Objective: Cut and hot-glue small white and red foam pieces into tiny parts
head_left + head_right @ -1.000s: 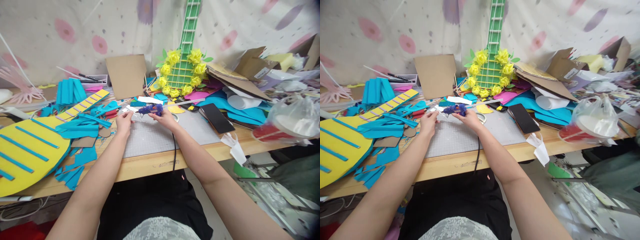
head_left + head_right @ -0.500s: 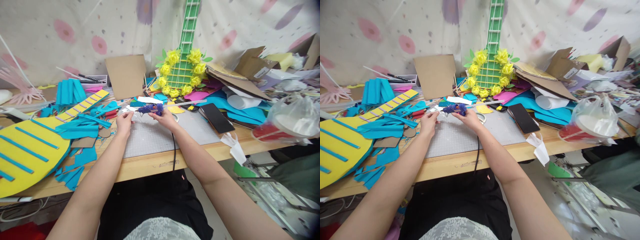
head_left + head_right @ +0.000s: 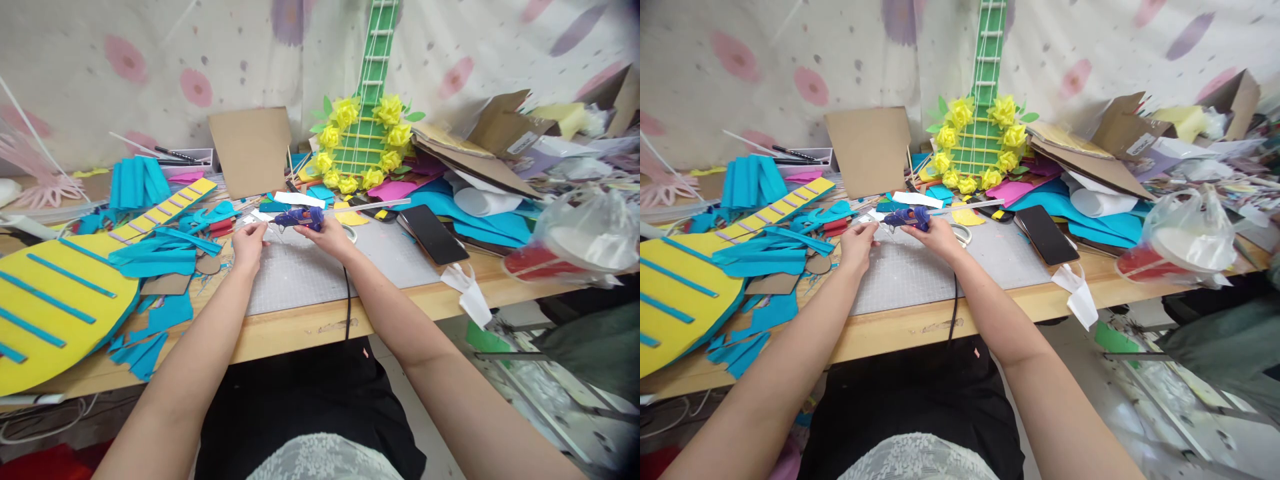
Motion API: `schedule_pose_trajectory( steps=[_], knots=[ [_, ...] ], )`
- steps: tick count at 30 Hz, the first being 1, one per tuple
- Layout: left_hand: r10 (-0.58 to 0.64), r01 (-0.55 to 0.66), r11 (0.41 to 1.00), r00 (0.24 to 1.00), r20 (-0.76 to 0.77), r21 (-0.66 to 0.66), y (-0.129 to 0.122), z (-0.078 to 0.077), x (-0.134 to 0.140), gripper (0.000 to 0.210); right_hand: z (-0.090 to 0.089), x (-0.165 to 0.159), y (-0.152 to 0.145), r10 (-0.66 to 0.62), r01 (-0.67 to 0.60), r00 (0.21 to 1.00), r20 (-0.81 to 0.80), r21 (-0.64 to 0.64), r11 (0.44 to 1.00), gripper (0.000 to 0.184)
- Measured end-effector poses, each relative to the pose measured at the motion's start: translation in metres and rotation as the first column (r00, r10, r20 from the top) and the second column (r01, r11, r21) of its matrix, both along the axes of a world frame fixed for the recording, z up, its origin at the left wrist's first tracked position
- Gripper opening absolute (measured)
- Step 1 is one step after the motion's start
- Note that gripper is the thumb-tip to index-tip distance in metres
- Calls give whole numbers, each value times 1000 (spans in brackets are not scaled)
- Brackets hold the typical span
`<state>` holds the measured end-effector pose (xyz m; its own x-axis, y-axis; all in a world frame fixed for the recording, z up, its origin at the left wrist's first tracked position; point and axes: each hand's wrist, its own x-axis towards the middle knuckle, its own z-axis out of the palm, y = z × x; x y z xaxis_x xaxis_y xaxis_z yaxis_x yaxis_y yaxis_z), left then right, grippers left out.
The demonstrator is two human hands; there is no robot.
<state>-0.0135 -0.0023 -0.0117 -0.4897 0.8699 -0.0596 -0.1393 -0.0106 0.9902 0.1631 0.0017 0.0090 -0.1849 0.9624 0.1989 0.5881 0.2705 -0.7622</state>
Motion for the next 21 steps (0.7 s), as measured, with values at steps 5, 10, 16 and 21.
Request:
schedule_pose_trajectory(
  steps=[5, 10, 16, 21],
  knots=[
    [6, -6, 1000, 1000, 1, -15, 0, 1, 0, 14, 0, 0, -1, 15, -15, 1000, 2, 10, 1000, 47],
    [11, -11, 1000, 1000, 16, -11, 0, 2, 0, 14, -2, 1, -1, 15, -15, 1000, -12, 35, 999, 46],
    [0, 0, 1000, 1000, 31, 1, 1, 0, -2, 16, -2, 2, -1, 15, -15, 1000, -5, 12, 1000, 47],
    [-10, 10, 1000, 997, 72, -4, 2, 1, -2, 17, -3, 6, 1, 18, -19, 999, -29, -2, 1000, 45]
  ],
)
